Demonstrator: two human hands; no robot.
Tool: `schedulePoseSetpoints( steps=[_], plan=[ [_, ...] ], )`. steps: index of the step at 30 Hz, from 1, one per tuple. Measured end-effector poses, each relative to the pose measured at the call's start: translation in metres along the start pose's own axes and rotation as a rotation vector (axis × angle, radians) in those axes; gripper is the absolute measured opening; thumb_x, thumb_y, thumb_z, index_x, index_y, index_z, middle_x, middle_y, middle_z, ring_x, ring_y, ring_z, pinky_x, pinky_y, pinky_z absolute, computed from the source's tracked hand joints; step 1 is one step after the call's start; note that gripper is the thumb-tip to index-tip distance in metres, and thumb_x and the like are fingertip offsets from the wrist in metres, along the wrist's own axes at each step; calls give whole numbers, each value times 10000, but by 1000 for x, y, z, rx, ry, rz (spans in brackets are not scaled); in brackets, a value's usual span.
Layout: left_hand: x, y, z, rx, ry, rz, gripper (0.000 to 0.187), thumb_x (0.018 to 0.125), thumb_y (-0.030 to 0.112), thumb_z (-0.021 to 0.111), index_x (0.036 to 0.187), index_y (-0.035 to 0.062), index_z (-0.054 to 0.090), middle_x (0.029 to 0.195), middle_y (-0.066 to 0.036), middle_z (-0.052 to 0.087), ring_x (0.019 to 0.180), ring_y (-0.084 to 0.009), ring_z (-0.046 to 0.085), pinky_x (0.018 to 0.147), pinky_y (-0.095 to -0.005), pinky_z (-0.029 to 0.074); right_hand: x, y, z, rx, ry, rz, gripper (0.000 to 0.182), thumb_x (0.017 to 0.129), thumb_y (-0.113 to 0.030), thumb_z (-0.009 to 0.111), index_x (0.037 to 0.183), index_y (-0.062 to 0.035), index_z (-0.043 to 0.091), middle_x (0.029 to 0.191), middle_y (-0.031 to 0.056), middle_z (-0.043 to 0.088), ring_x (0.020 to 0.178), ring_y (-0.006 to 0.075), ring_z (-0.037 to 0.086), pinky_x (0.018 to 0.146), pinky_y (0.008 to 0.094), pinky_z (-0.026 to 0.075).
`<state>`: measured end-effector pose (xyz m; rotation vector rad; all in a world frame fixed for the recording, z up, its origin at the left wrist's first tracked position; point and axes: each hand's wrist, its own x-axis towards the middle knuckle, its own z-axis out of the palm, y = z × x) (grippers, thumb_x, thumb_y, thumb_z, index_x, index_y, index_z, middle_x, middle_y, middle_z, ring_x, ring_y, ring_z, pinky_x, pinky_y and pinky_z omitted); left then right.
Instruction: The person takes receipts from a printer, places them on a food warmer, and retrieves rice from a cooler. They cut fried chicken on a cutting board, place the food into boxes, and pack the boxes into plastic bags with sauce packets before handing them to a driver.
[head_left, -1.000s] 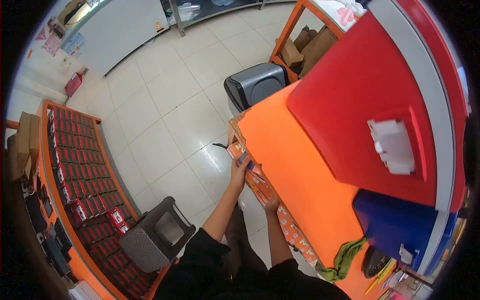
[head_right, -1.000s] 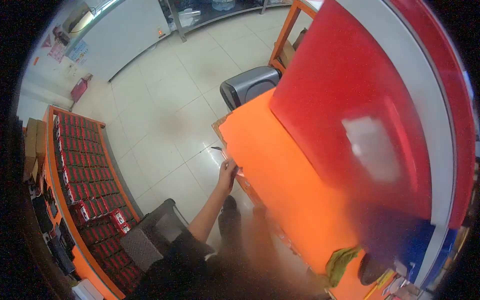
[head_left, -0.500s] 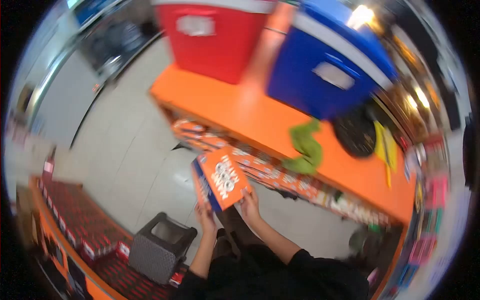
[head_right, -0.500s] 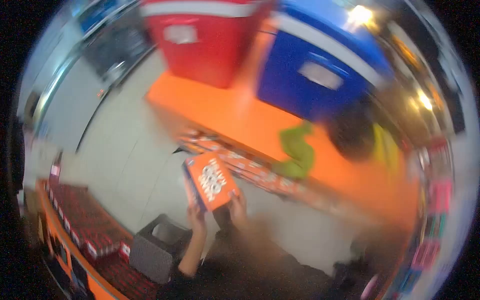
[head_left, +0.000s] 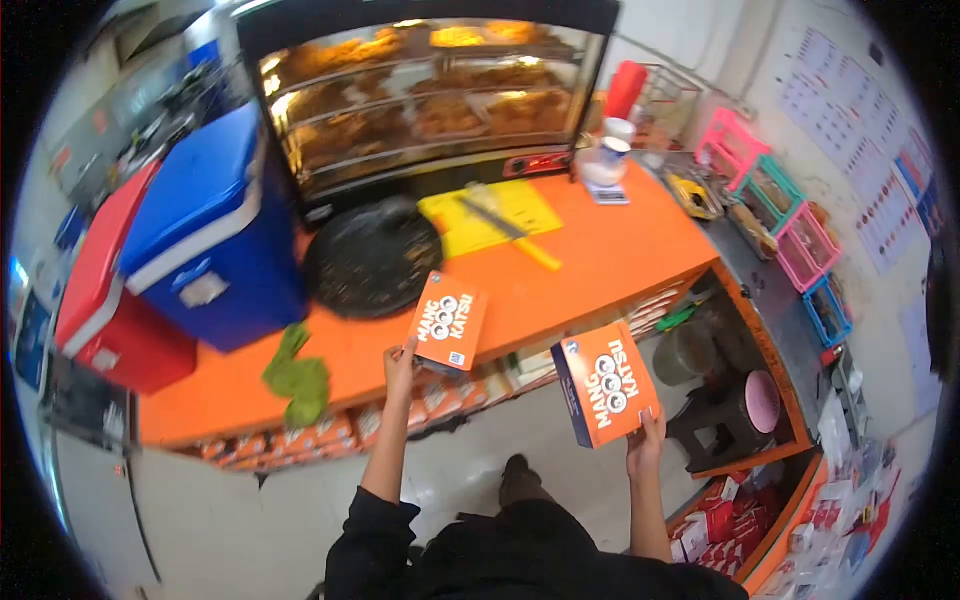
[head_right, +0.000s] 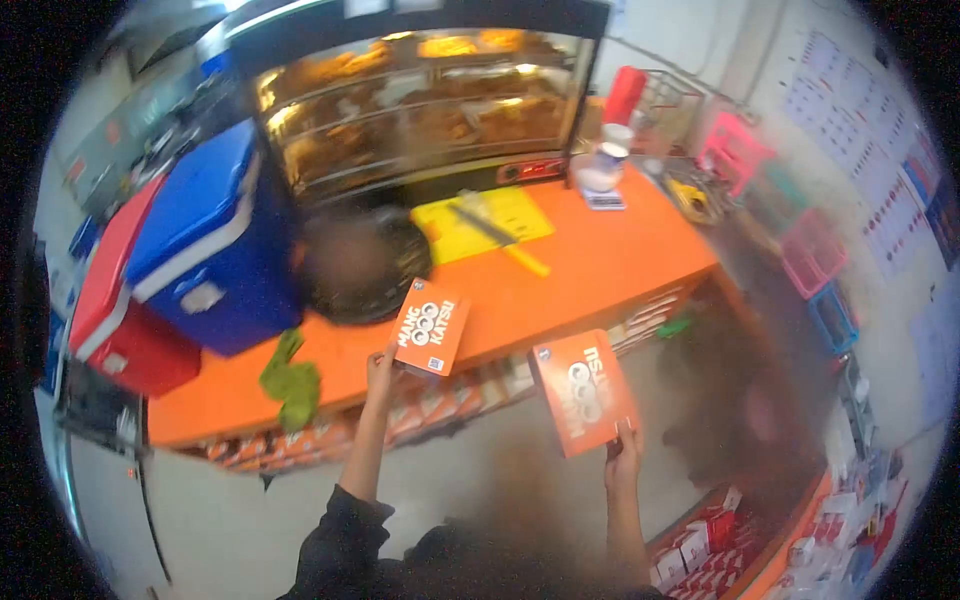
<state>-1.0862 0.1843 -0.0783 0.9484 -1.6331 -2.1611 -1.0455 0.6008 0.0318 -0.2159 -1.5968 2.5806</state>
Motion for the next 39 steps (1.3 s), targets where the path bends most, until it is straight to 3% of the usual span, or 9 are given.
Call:
schedulePoseSetpoints(
  steps=[4,6,8,12,17,20,26,34,39],
  plan=[
    [41,11,97,456,105,99,808,745,436,676,1277,-46,306,1175,-205,488,1094,-281,484,848,-406,424,83,-56,-39,-475,-194,-82,236,835,-162,588,1037,-63,515,1098,44,547,913,111,550,772,258,435],
    [-21,63,154,996,555,676,978,698,440,704,1351,-54,167,1354,-243,287,1241,-295,318,983,-415,299,120,-100,-9,-902,-508,-284,228,797,-148,618,991,-54,542,1134,63,543,1036,186,520,861,322,400],
    [-34,67,196,782,-146,726,1047,666,421,726,1375,-37,107,1444,-196,89,1318,-264,156,1056,-393,184,157,-137,34,-1280,-1010,-432,256,770,-152,630,997,-68,548,1179,65,523,1130,225,470,951,404,337],
    [-62,67,259,-63,-1357,-364,940,680,374,726,1351,-17,196,1332,-159,313,1237,-260,300,1033,-383,229,211,-128,87,-1257,-1741,-605,278,740,-165,644,992,-90,556,1253,60,481,1221,193,405,1033,480,243],
    [-29,57,282,-358,-721,-529,772,709,324,708,1288,-7,319,1167,-126,484,1084,-232,484,939,-350,381,283,-91,113,-861,-1272,-608,499,723,-219,693,1161,-115,477,1377,152,252,1287,298,294,1058,476,196],
    [-3,98,309,-15,-578,13,697,729,264,687,1271,4,335,1140,-116,511,996,-212,554,860,-342,464,306,-57,104,-891,-936,-296,719,716,-265,728,1304,-65,366,1438,229,-30,1318,369,195,1049,451,233],
    [57,106,286,-221,-646,266,840,717,405,668,1339,26,248,1305,-163,356,1189,-280,363,970,-421,336,406,7,102,78,-814,1075,606,748,-116,639,1276,25,377,1182,167,520,1083,240,515,956,378,391],
    [36,80,286,1443,448,61,1089,554,572,718,1393,134,180,1387,-218,221,1247,-436,241,992,-507,280,625,-47,98,-1228,-1038,-98,298,750,-214,664,989,-40,627,879,127,653,819,223,618,758,365,471],
    [21,46,286,1240,468,-75,1157,435,513,800,1376,174,218,1308,-218,292,1164,-446,310,934,-525,346,738,-31,106,-1596,-977,-569,411,703,-262,692,1036,-40,600,970,168,612,914,289,581,818,405,439]
  ],
)
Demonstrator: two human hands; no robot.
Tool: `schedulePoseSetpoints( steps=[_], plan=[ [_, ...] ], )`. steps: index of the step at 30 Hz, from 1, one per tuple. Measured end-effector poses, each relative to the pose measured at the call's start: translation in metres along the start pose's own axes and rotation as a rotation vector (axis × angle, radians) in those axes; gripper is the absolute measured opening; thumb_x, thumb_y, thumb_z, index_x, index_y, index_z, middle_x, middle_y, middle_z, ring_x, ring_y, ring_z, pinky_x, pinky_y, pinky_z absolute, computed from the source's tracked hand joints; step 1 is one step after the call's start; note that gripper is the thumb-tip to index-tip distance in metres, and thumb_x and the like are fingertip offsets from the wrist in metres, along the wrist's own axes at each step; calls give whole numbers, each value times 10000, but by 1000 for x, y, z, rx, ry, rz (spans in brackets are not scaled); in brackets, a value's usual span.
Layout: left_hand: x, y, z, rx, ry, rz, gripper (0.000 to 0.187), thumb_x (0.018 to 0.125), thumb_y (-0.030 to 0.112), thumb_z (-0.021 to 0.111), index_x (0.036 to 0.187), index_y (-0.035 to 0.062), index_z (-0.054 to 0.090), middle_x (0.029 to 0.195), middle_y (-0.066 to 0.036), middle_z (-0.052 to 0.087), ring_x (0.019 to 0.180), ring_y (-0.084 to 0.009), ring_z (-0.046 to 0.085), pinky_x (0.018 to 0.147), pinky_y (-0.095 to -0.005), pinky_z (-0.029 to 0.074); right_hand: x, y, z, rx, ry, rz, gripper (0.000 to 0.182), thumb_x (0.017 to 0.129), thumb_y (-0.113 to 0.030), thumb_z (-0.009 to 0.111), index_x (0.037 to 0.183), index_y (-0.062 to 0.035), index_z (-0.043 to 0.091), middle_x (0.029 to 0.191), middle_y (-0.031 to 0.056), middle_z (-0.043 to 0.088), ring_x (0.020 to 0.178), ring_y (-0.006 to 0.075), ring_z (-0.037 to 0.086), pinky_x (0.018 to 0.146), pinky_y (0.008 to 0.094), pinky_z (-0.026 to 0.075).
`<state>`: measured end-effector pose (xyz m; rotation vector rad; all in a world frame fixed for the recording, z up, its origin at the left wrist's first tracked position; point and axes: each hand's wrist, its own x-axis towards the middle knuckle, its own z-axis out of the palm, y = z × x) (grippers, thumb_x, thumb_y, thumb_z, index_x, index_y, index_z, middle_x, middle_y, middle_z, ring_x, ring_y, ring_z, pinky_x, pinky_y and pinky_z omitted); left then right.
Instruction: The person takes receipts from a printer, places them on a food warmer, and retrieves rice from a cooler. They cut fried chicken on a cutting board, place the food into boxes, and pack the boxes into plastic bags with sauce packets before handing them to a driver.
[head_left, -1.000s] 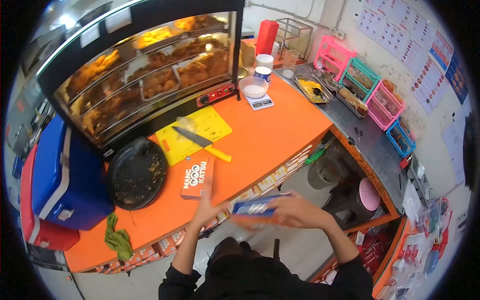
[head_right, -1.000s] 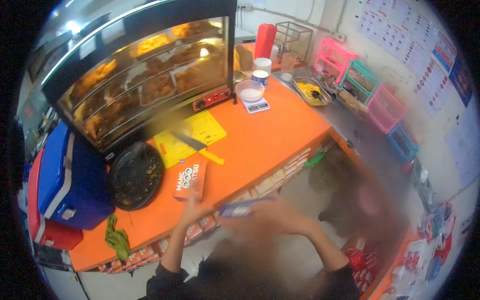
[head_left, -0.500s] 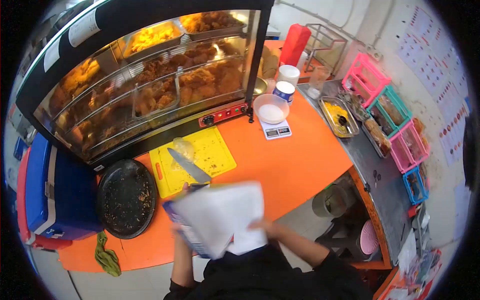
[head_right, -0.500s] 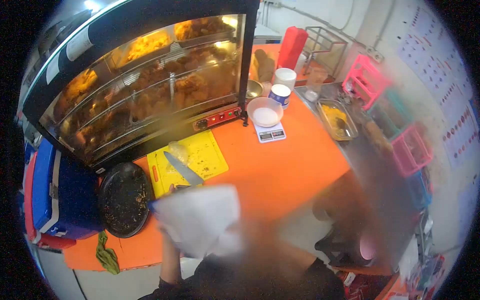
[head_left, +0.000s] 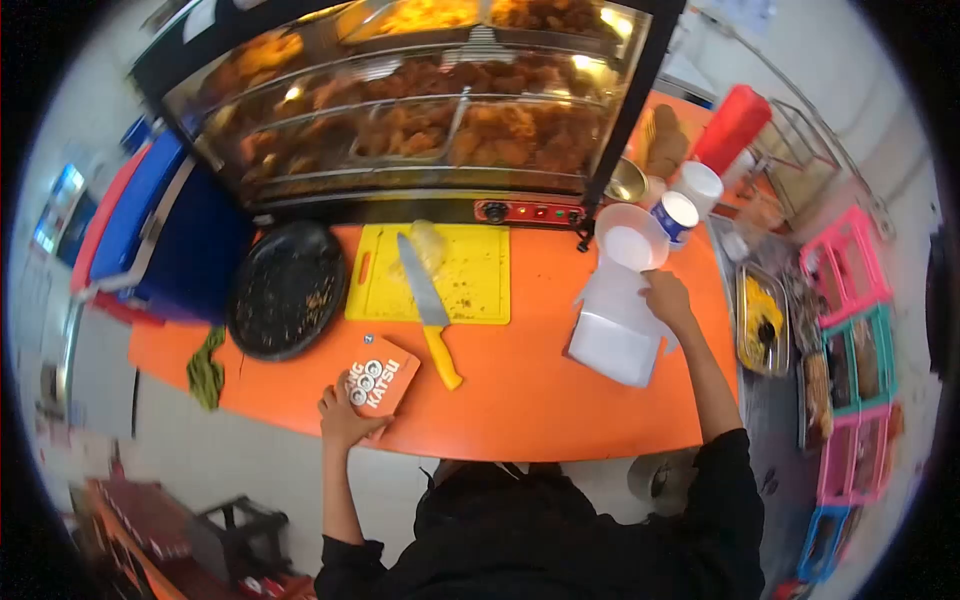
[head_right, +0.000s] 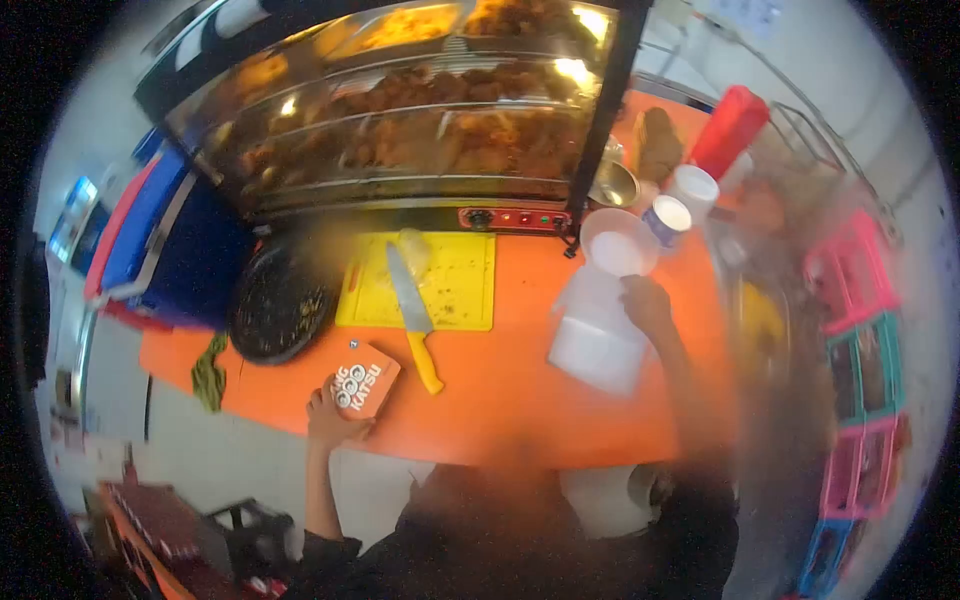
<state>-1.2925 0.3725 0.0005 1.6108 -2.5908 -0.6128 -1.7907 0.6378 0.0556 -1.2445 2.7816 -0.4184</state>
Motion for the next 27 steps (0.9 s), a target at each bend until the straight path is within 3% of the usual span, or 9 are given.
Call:
schedulePoseSetpoints(
  steps=[2,5,6,10,13,21,23,25,27],
  plan=[
    [-25,10,7,-82,-18,-11,1137,408,432,838,1346,149,261,1244,-210,346,1125,-427,345,921,-499,370,10,-1,-10,-32,-94,73,472,695,-304,694,1084,-63,578,1065,157,585,1016,289,541,878,427,406],
    [-77,49,24,-58,7,39,1106,414,428,832,1328,120,289,1217,-209,370,1125,-417,347,934,-489,360,-5,-38,-7,-322,262,-212,787,667,-227,715,1333,-75,325,1353,172,326,1276,346,264,977,524,285],
    [-94,62,34,-19,35,67,1088,402,416,832,1303,90,316,1194,-216,390,1117,-408,353,929,-493,357,-5,-16,54,272,123,-347,823,648,-248,719,1342,-77,310,1370,161,306,1288,362,232,1007,562,196],
    [-149,120,61,-40,54,289,1082,370,397,830,1278,74,337,1172,-228,398,1104,-413,362,895,-489,373,-152,-157,46,162,-408,-951,1145,488,-378,808,1415,-223,154,1454,212,72,1353,382,0,1019,611,84],
    [-162,163,73,-76,-61,417,1045,401,399,810,1274,67,342,1215,-258,371,1140,-445,339,926,-506,353,-170,-166,75,39,-524,-997,1204,445,-370,824,1416,-271,118,1435,225,131,1342,395,63,987,637,114],
    [-184,170,120,-385,270,319,1106,533,328,787,1406,129,137,1438,-221,36,1318,-402,148,1031,-485,245,-171,-107,63,335,-416,-695,1055,523,-345,783,1392,-190,206,1302,217,333,1227,374,314,972,506,274],
    [-196,181,129,-1448,86,-48,1172,535,330,798,1416,100,61,1423,-225,136,1281,-361,263,1011,-440,301,-183,-117,41,540,-507,-472,988,575,-374,756,1381,-140,236,1303,209,339,1226,339,330,1003,439,267],
    [-192,167,151,-1850,-313,34,1165,581,331,773,1416,110,-9,1383,-123,252,1255,-257,319,1012,-367,308,-207,-135,8,1463,-1004,27,872,663,-373,694,1335,-19,265,1308,176,358,1225,273,358,1016,351,294],
    [-185,177,116,-1863,-438,113,1078,623,333,737,1419,108,47,1388,-108,253,1258,-243,312,1017,-360,294,-212,-111,23,1498,-1072,-53,775,721,-341,644,1302,31,290,1309,159,368,1235,231,356,1024,365,297]
  ],
)
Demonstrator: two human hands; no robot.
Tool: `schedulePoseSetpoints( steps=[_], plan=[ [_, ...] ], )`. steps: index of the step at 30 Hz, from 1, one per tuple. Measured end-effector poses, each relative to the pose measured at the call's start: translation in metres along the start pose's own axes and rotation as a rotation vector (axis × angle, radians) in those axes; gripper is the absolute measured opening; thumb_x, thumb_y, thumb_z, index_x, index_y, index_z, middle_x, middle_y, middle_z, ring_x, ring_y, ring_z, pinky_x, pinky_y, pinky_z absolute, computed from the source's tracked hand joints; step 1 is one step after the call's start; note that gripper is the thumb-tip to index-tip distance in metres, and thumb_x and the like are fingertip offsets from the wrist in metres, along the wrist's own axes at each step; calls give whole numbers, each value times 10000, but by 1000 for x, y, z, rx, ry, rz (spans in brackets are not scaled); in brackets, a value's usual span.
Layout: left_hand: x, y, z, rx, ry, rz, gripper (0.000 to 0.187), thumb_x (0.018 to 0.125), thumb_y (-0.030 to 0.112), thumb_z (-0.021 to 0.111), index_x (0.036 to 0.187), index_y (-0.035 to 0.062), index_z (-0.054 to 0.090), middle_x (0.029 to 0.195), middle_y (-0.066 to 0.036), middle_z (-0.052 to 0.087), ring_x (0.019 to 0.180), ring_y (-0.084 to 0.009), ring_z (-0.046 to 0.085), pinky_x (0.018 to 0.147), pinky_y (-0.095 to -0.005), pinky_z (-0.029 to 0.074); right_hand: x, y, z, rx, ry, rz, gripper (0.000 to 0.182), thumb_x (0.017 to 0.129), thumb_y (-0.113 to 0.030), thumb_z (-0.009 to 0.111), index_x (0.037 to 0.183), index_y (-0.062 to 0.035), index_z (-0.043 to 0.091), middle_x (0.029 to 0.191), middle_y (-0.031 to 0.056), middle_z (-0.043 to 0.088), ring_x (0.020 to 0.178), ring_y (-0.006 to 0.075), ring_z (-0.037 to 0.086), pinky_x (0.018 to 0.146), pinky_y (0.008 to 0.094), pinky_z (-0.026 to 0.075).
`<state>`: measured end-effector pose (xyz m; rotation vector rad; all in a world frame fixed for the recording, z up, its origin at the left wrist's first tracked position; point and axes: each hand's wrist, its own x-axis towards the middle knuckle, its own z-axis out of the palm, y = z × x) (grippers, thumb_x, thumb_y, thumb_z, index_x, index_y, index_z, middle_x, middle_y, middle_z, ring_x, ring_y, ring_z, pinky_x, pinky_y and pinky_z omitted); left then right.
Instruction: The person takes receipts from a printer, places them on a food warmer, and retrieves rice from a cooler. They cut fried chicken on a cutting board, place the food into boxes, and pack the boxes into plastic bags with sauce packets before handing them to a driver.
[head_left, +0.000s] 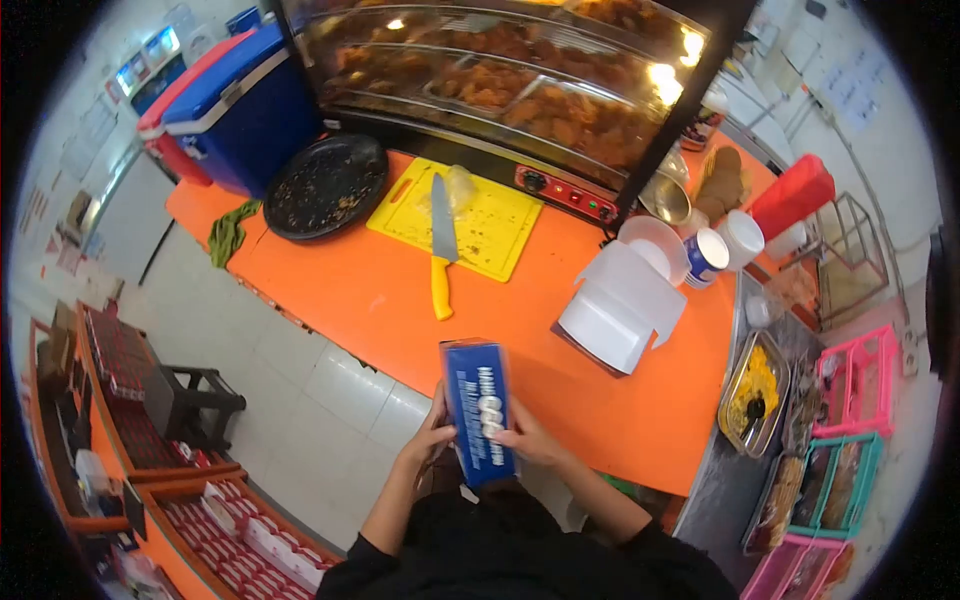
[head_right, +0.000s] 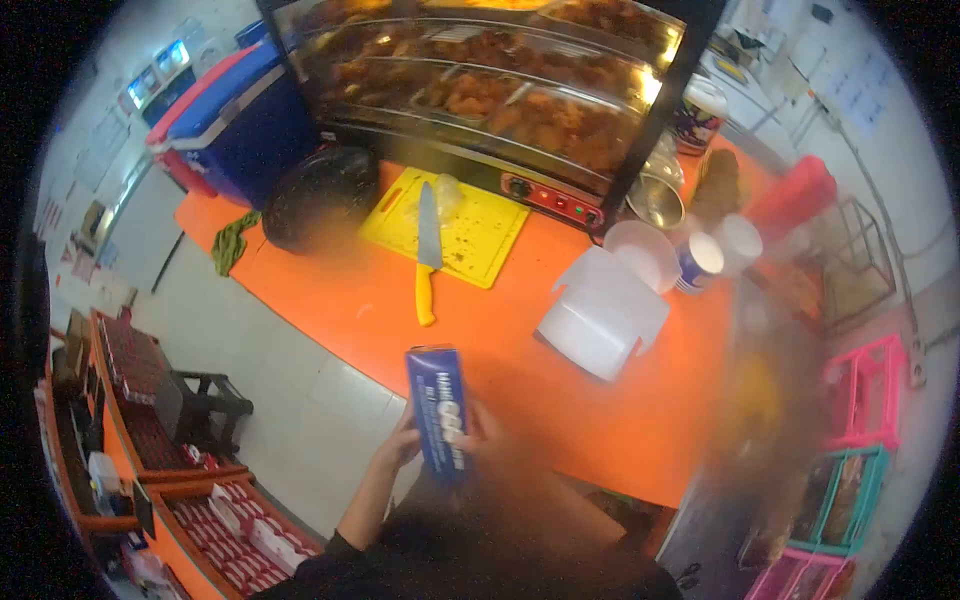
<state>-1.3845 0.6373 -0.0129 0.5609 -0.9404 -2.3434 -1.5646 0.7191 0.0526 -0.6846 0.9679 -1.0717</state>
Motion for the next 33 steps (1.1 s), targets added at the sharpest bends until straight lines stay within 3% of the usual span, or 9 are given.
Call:
schedulePoseSetpoints(
  steps=[2,6,10,12,16,19,23,28,33],
  plan=[
    [-6,6,-6,62,36,-119,1012,663,343,693,1418,100,64,1392,-115,248,1280,-244,272,1041,-362,246,3,45,-46,87,73,380,751,741,-304,626,1319,13,268,1309,158,361,1248,209,339,1026,348,284],
    [5,15,-26,76,-143,49,1057,695,390,653,1417,106,-65,1438,-147,115,1313,-260,179,1062,-361,161,18,11,-6,330,21,219,755,725,-275,627,1320,16,265,1284,168,392,1220,237,380,1009,358,309],
    [-12,66,-50,496,-120,38,1024,666,491,613,1412,61,59,1401,-193,218,1307,-288,236,1052,-394,221,43,18,39,-844,337,-492,775,656,-252,603,1296,56,292,1237,232,447,1085,386,497,931,478,415],
    [-11,44,-143,-360,-320,-172,866,710,494,574,1363,30,244,1339,-199,352,1214,-307,402,1008,-427,330,29,31,4,406,315,-59,699,671,-226,529,1269,74,324,1176,248,482,1068,357,517,911,472,434],
    [0,-30,-178,-563,-137,-514,668,838,443,474,1311,-5,323,1314,-186,403,1079,-293,531,911,-420,438,36,52,-32,64,573,-12,516,751,-114,549,1223,40,407,1152,162,532,1016,256,558,866,406,467],
    [-26,6,-181,515,-327,-339,624,885,406,476,1305,-26,317,1326,-140,390,1158,-257,449,970,-357,369,21,-9,-38,-676,553,-290,541,742,-42,570,1253,35,409,1161,125,536,1044,207,519,899,347,423],
    [-66,131,-229,527,-603,-288,536,913,347,469,1282,-18,337,1266,-110,431,1143,-212,444,968,-309,358,7,-17,-229,-1724,985,352,650,701,-165,640,1249,74,383,1190,226,507,1123,328,476,972,372,370],
    [-62,250,-391,855,-365,49,286,915,281,485,1043,48,591,844,-33,603,798,-103,556,687,-254,453,157,-131,-38,-1613,1275,444,762,670,-246,692,1279,60,352,1198,264,491,1089,381,497,951,392,395],
    [-107,444,-536,755,417,154,179,849,236,577,906,75,631,711,-5,598,654,-61,538,538,-202,404,429,-227,292,-1634,818,-583,374,853,-150,541,1190,-3,471,1060,168,578,996,206,561,858,316,436]
  ],
)
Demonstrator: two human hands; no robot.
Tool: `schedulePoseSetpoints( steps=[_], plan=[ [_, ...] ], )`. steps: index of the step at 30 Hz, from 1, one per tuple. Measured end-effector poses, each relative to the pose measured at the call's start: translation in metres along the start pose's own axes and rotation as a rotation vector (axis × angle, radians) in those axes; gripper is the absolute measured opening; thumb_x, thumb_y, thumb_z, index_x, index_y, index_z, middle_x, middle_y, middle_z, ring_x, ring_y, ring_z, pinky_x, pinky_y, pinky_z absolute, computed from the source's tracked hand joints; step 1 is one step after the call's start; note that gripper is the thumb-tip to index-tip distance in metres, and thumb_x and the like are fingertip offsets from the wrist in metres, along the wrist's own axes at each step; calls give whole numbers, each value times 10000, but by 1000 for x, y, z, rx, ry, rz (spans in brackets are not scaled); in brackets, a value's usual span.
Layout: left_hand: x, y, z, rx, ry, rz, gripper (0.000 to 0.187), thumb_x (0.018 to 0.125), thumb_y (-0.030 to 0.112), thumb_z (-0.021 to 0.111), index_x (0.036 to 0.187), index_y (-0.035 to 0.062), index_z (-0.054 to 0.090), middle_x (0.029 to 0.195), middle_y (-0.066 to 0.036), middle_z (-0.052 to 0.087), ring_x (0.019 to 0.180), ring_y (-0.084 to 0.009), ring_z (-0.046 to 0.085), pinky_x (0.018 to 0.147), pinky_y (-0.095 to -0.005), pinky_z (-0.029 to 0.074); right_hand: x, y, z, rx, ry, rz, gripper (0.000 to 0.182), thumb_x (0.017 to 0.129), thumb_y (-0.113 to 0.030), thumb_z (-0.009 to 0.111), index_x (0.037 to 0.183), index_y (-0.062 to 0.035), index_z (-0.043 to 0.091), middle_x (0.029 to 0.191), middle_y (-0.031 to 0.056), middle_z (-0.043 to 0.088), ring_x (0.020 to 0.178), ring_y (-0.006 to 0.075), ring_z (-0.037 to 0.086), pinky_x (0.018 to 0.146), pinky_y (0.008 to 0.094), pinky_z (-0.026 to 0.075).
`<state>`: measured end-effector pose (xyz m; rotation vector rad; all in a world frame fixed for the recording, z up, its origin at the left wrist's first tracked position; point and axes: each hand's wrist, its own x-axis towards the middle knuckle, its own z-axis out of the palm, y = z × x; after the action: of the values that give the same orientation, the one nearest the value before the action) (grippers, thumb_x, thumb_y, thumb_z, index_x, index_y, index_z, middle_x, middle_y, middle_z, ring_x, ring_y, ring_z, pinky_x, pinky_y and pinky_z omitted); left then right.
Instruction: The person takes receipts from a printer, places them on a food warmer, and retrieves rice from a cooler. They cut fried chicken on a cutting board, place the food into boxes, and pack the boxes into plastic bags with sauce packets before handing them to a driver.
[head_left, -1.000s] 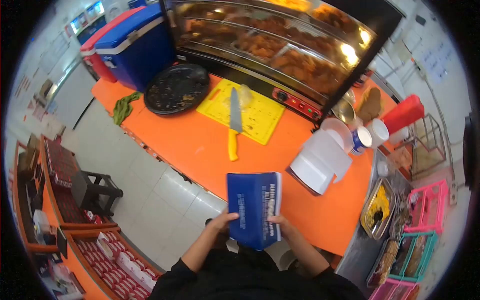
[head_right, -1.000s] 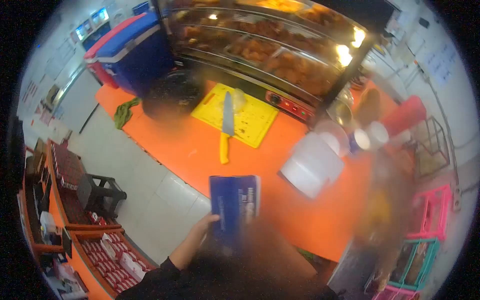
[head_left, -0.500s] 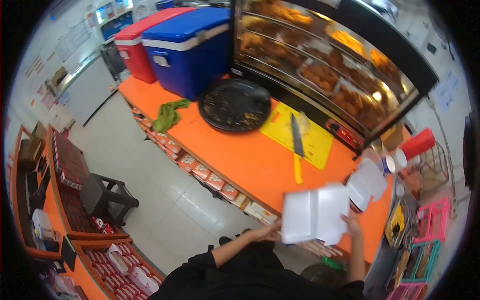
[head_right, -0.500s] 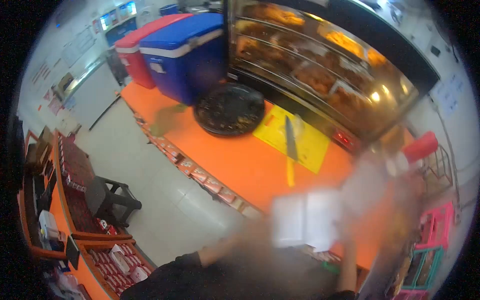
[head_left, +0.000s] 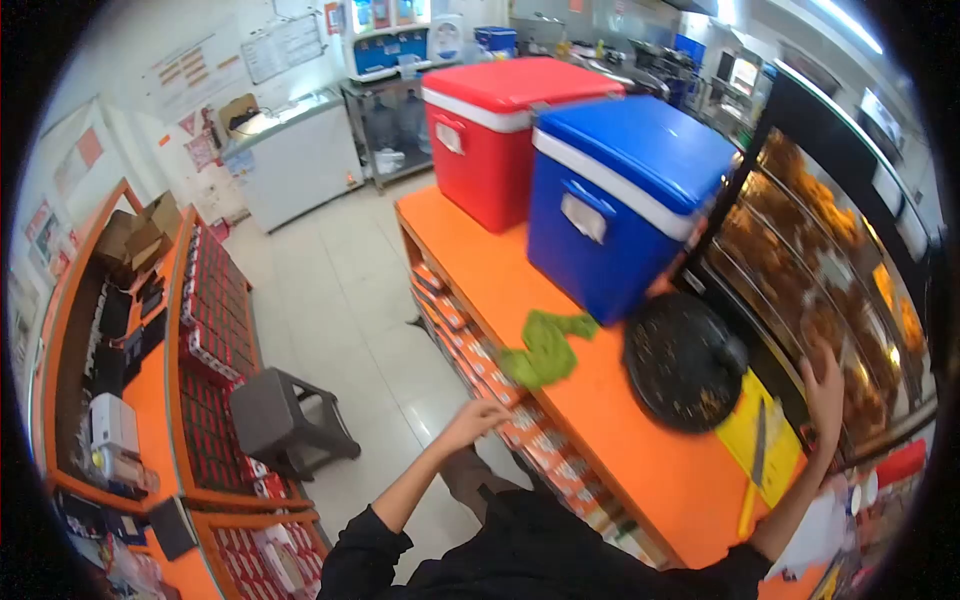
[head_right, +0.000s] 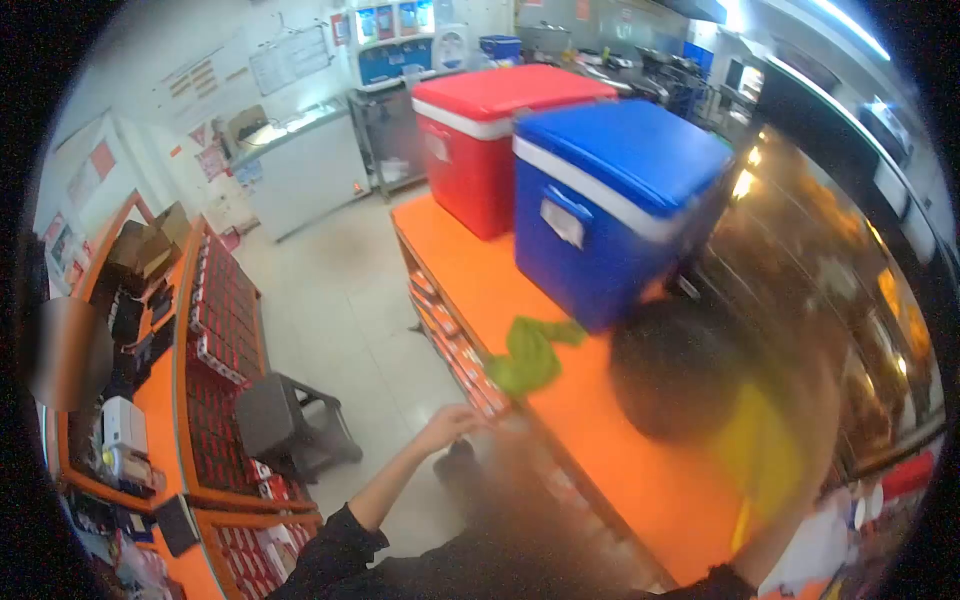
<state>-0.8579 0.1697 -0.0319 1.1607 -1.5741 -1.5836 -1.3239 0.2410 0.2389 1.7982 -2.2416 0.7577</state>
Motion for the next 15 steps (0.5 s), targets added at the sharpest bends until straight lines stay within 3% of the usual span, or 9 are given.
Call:
schedulePoseSetpoints(
  steps=[1,3,5,7,9,11,12,14,15],
  plan=[
    [10,13,-50,-9,132,-70,206,834,236,597,945,63,620,767,-26,617,705,-90,564,586,-224,439,43,-70,22,309,-15,-87,379,839,-131,563,1187,-9,474,1073,142,581,1013,184,551,860,297,430],
    [26,-1,-138,329,511,242,309,820,206,614,1068,32,553,951,-89,614,905,-162,573,780,-279,455,137,-193,56,415,-149,-293,379,816,-120,581,1171,-19,498,1076,123,581,1007,191,553,873,305,423],
    [18,15,-215,559,662,106,433,812,199,627,1168,10,468,1123,-131,551,1066,-225,514,932,-316,381,234,-298,100,323,-244,-695,365,800,-175,576,1128,-21,530,1090,144,580,1024,249,554,904,367,407],
    [11,16,-279,189,746,-73,430,835,206,601,1187,8,452,1178,-132,523,1073,-223,507,938,-302,372,328,-391,173,321,-293,-911,323,811,-205,553,1081,-28,544,1076,158,582,990,269,565,884,350,420],
    [-2,28,-316,-72,878,-76,404,870,225,557,1193,6,452,1204,-124,509,1065,-215,508,931,-307,378,417,-474,259,95,-355,-956,406,844,-323,526,1117,-22,533,1089,168,578,1000,305,554,880,375,423],
    [-13,-16,-351,-353,1026,-155,388,906,285,500,1183,15,464,1117,-88,529,1037,-170,515,904,-289,393,480,-532,361,155,-170,-900,443,861,-381,492,1115,-23,545,1105,192,566,1021,331,536,902,394,402],
    [-13,-55,-368,-460,1088,-53,374,899,313,508,1135,24,485,1069,-72,532,1009,-158,524,865,-273,417,508,-554,400,137,-216,-920,471,872,-417,459,1108,-20,554,1115,202,559,1038,340,523,914,397,390],
    [-3,-146,-405,-602,1162,-104,394,891,373,482,1095,37,479,1020,-84,546,930,-177,552,786,-304,451,547,-592,428,122,-242,-919,506,882,-453,425,1101,-18,563,1124,213,553,1055,349,510,926,401,377],
    [7,-175,-434,-668,1157,-175,403,889,391,469,1090,41,474,1005,-90,552,906,-186,559,758,-315,457,552,-605,420,70,-433,-876,527,889,-472,399,1097,-19,568,1126,213,552,1057,353,506,926,398,376]
  ],
)
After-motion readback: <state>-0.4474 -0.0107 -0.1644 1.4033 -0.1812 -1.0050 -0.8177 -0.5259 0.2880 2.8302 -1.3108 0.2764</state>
